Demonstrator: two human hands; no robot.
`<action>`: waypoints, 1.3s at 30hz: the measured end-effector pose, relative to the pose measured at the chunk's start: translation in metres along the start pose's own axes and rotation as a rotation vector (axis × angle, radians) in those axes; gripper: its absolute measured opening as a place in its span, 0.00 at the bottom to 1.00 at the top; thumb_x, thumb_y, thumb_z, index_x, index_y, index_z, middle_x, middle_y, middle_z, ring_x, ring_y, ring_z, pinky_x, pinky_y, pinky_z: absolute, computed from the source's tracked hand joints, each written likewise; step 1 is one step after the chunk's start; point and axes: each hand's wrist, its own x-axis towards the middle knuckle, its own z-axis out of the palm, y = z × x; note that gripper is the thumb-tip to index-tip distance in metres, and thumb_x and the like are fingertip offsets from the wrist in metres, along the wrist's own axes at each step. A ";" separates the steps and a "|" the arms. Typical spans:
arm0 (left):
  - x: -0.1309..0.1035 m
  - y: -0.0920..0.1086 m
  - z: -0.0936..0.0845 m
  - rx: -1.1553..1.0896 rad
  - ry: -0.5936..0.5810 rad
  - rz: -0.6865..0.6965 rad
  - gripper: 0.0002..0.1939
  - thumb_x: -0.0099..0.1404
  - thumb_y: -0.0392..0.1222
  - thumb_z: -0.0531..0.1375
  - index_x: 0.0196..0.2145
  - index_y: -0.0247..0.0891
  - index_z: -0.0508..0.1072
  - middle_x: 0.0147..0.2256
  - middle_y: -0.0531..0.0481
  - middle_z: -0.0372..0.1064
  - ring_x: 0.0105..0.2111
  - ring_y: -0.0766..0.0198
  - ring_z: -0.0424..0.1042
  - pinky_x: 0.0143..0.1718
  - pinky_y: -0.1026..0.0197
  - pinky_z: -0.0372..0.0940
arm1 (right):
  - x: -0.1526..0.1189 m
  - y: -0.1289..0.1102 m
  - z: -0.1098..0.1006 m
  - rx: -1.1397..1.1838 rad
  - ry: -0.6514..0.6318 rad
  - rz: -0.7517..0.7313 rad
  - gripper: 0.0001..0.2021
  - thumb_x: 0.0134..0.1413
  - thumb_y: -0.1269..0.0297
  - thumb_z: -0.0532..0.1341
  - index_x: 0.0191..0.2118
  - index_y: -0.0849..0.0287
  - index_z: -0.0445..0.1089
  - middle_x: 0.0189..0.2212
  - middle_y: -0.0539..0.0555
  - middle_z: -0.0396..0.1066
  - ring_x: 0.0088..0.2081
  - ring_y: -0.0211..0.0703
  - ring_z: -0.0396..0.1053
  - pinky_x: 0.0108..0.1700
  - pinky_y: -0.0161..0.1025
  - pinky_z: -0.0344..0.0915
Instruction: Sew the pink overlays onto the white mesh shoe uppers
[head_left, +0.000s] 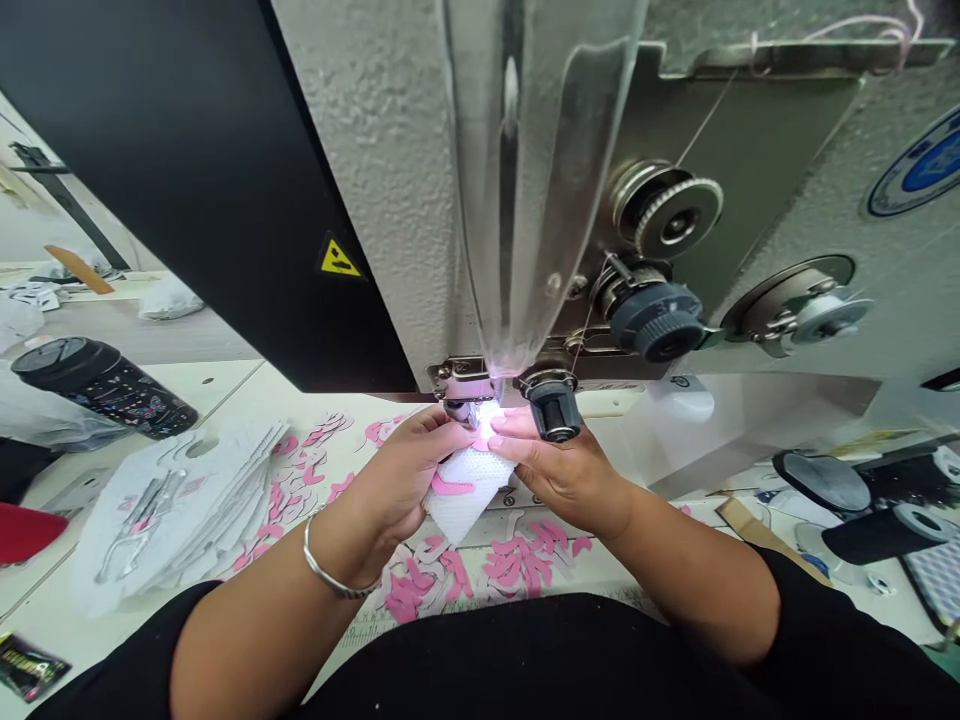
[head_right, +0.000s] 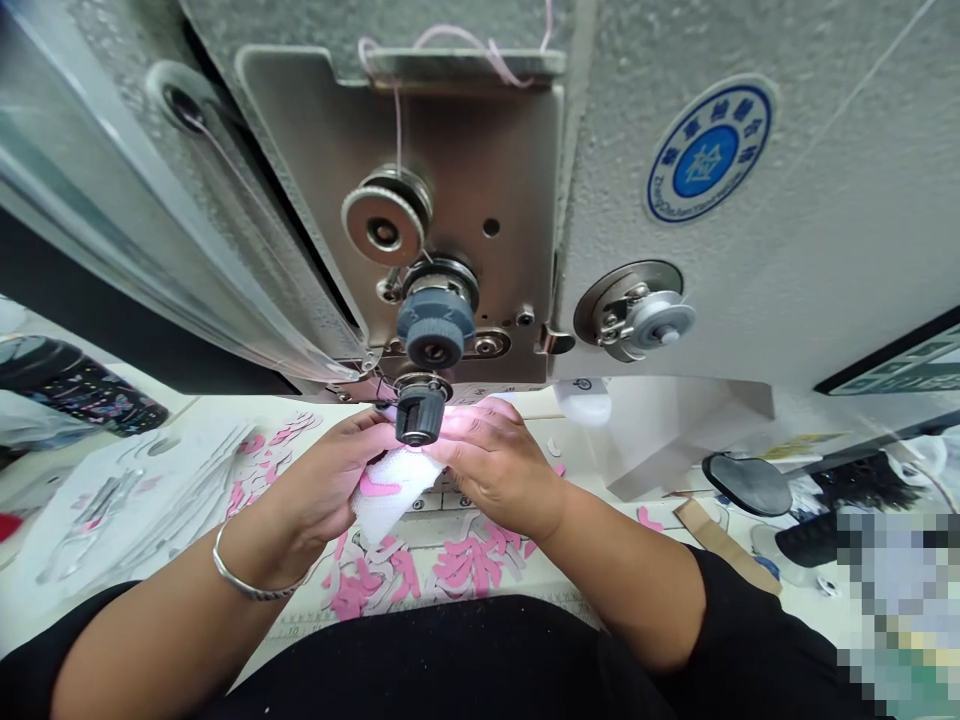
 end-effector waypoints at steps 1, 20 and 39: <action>0.000 0.000 -0.001 -0.001 -0.009 -0.011 0.07 0.52 0.35 0.66 0.30 0.36 0.72 0.24 0.55 0.67 0.21 0.71 0.65 0.22 0.68 0.60 | 0.001 0.001 -0.001 0.019 -0.003 0.008 0.16 0.60 0.75 0.59 0.51 0.52 0.70 0.49 0.55 0.75 0.55 0.45 0.70 0.54 0.49 0.67; 0.001 -0.004 -0.002 0.020 0.004 -0.026 0.06 0.53 0.35 0.65 0.28 0.36 0.71 0.20 0.56 0.65 0.18 0.71 0.62 0.18 0.68 0.57 | 0.004 0.012 -0.011 0.048 -0.085 0.061 0.10 0.66 0.67 0.56 0.45 0.50 0.74 0.48 0.52 0.77 0.51 0.40 0.72 0.52 0.44 0.61; -0.002 -0.008 0.001 0.016 0.025 -0.007 0.10 0.53 0.37 0.66 0.35 0.38 0.75 0.26 0.53 0.71 0.22 0.69 0.68 0.22 0.67 0.61 | -0.001 0.018 -0.007 0.128 -0.165 0.158 0.12 0.67 0.62 0.55 0.49 0.49 0.73 0.51 0.52 0.74 0.51 0.40 0.71 0.56 0.46 0.64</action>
